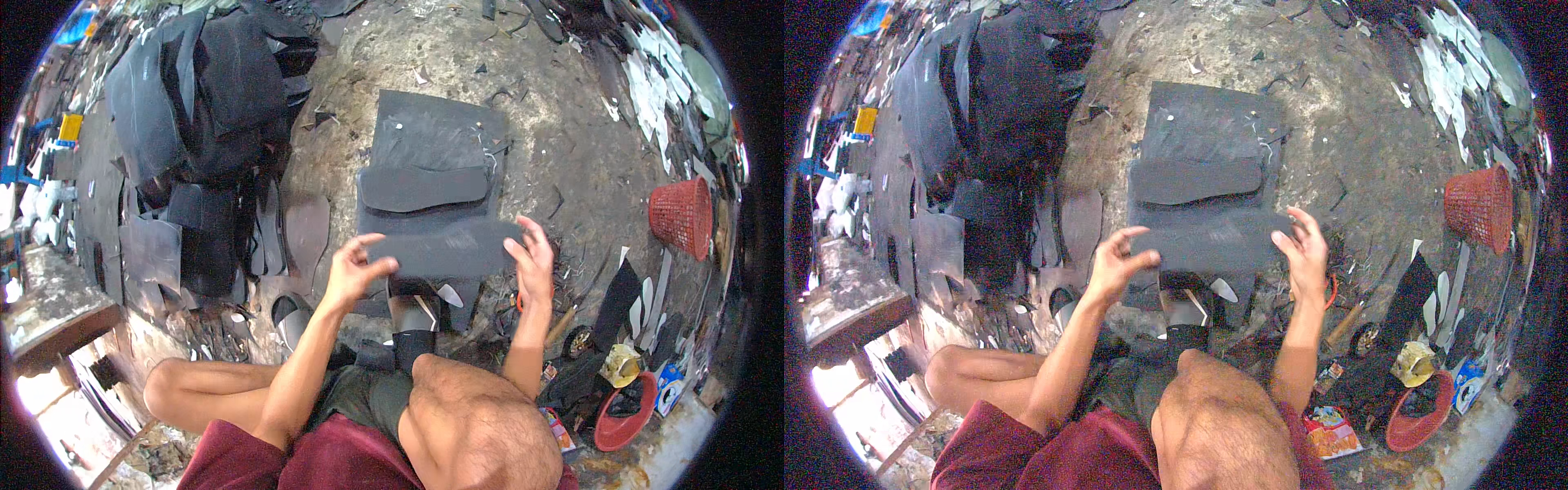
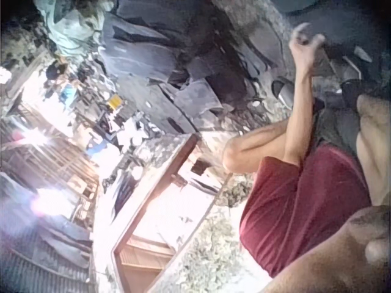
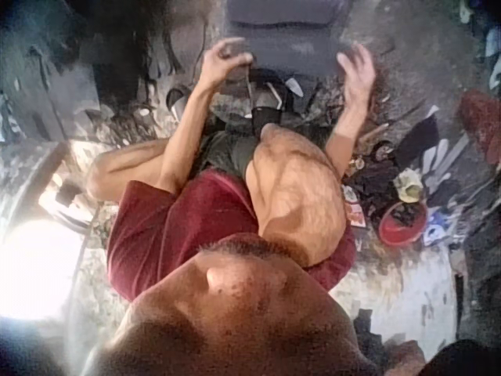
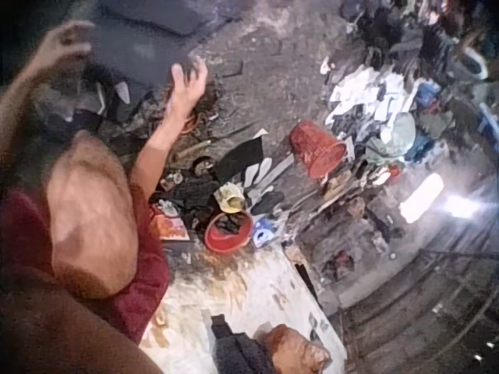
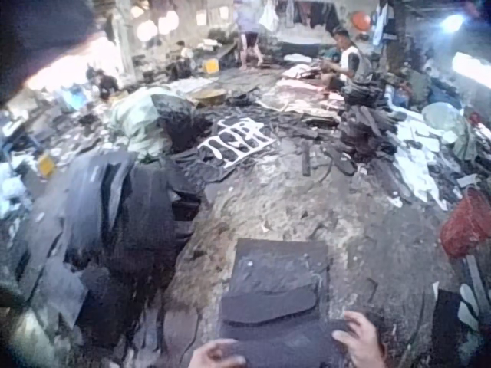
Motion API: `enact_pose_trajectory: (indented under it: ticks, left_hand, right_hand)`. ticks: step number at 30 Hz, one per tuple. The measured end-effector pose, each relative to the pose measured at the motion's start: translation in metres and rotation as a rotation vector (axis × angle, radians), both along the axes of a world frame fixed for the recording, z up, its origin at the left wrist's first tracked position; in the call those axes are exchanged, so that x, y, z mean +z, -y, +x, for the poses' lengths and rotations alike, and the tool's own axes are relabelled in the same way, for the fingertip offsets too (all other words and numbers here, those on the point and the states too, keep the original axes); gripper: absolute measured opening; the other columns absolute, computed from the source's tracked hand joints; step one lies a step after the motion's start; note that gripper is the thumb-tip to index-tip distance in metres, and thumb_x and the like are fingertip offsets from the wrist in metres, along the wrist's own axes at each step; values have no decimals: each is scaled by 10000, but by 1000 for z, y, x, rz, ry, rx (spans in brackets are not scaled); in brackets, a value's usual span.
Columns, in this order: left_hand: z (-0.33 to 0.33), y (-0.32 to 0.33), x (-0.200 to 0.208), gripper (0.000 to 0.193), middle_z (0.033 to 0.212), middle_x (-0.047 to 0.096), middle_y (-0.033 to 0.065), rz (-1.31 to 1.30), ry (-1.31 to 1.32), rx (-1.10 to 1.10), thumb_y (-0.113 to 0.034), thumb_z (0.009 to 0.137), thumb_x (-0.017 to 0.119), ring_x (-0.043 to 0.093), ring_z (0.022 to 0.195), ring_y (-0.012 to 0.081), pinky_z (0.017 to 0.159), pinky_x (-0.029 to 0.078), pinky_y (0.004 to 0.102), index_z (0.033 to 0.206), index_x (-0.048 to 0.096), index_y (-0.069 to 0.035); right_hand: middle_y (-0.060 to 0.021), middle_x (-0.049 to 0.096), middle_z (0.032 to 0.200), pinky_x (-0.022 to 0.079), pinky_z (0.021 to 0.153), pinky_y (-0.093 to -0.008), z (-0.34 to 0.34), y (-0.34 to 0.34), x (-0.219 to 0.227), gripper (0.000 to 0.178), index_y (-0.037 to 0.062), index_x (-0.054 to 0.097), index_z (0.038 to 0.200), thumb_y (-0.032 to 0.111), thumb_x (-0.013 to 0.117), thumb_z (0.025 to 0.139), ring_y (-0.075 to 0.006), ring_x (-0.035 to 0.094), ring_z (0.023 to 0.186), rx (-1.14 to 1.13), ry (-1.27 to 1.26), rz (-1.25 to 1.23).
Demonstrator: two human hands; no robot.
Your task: The person sits on the floor and repeatedly picks up, inspects, and stacks black shoe insoles. They handle the insoles one by one, turning them over and aligning them into a pile.
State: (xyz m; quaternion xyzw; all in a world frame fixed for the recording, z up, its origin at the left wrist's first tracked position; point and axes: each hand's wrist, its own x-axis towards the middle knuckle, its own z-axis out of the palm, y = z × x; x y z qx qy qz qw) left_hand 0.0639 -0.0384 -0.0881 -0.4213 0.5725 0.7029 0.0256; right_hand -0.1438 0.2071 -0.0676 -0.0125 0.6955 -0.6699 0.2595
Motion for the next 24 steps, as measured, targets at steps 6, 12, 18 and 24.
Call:
enact_pose_trajectory:
  ticks: [6, 12, 18, 24]
  left_hand:
    - [-16, 19, -58, 564, 989, 714, 86, 48, -39, 302, -19, 766, 814, 657, 866, 132, 772, 531, 263, 1285, 602, 49]
    - [-17, 38, -78, 546, 880, 707, 47, -81, 87, 214, -85, 742, 859, 600, 675, 83, 572, 466, 230, 1224, 638, 46]
    - [-20, 37, -79, 485, 871, 690, 36, -102, 148, 191, -102, 720, 875, 604, 686, 88, 584, 480, 230, 1142, 686, 42]
    - [-16, 36, -81, 488, 882, 670, 35, -46, 82, 241, -98, 730, 864, 602, 680, 95, 582, 479, 229, 1158, 670, 31]
  right_hand:
    - [-80, 711, 1015, 515, 667, -281, -11, 15, -80, 387, 6, 689, 1140, 23, 796, 769, -144, 658, 841, -88, 134, 198]
    - [-101, 723, 1017, 529, 691, -284, -10, 9, -103, 400, 4, 694, 1138, 45, 818, 760, -156, 671, 855, -96, 141, 220]
    - [-114, 720, 1029, 545, 723, -293, -9, 6, -105, 420, 1, 690, 1153, 49, 826, 758, -170, 674, 883, -80, 127, 222]
    - [-113, 720, 1034, 544, 723, -289, -8, 9, -107, 389, 11, 698, 1133, 42, 821, 765, -165, 676, 880, -92, 143, 226]
